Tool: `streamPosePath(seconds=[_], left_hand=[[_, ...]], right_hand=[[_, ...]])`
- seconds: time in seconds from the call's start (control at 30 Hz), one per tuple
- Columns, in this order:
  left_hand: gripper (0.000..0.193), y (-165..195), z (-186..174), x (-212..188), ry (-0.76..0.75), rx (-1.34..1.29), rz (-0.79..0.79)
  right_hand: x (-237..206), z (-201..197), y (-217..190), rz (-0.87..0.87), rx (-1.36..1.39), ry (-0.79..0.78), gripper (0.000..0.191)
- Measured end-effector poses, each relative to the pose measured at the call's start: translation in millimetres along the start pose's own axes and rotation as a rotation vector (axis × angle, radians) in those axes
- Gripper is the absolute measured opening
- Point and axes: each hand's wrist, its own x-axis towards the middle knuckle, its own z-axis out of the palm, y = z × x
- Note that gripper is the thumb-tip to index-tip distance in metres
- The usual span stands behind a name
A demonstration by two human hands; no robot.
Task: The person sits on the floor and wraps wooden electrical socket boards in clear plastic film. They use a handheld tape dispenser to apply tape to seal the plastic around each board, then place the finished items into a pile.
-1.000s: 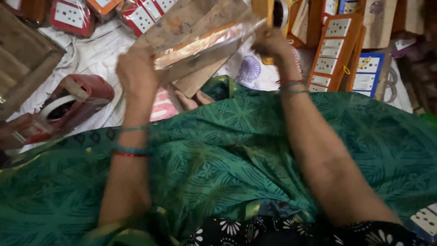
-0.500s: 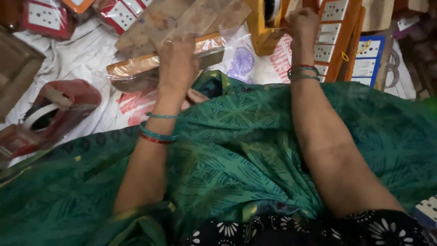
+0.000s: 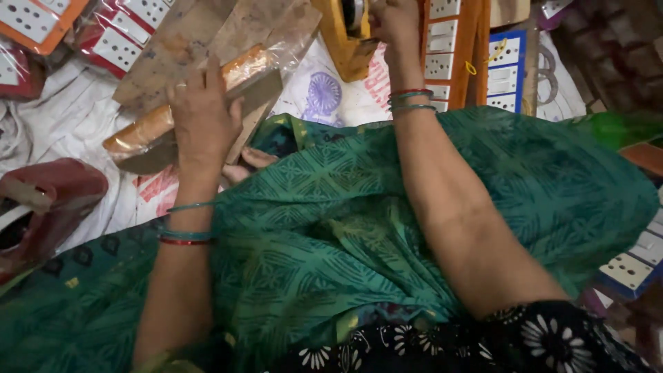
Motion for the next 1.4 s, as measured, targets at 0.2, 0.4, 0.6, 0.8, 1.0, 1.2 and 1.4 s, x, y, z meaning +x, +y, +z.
streamPosePath(seconds=[0.2,0.4,0.6,0.8,1.0,1.2,1.4], left_hand=[[0.061,-2.9,9.5,5.3,-0.038,0.006,-0.137],[0.081,-0.8,5.4,10.0,0.091,0.018,-0.089],[0.097,-2.6,-0.6,12.4,0.136,-0.261,-0.148],[0.108,3.8,0.8,8.1,0.287,-0.116,-0.071],[0.096,6.0,-2.3,7.4,0.173,-0.220,-0.115],[0.065,4.4,-7.1,6.0,0.186,-0.107,-0.002],[0.065,2.6,-9.1,9.1,0.132,-0.152,0.006]], right_hand=[[-24.7,-30.9,15.9,0.720,-0.129,0.076,0.016],[-41.2,0.8,52.2,0.974,-0.017,-0.028,0.011],[-59.7,81.8,42.7,0.202,0.172,0.047,0.013],[-64.7,134.0,-13.1,-0.246,0.087,-0.392,0.017],[-113.5,166.4,-14.0,-0.403,-0.377,-0.212,0.018],[-133.2,153.9,12.3,-0.281,-0.485,-0.164,0.033],[-144.8,163.8,27.6,-0.304,-0.453,-0.062,0.034]])
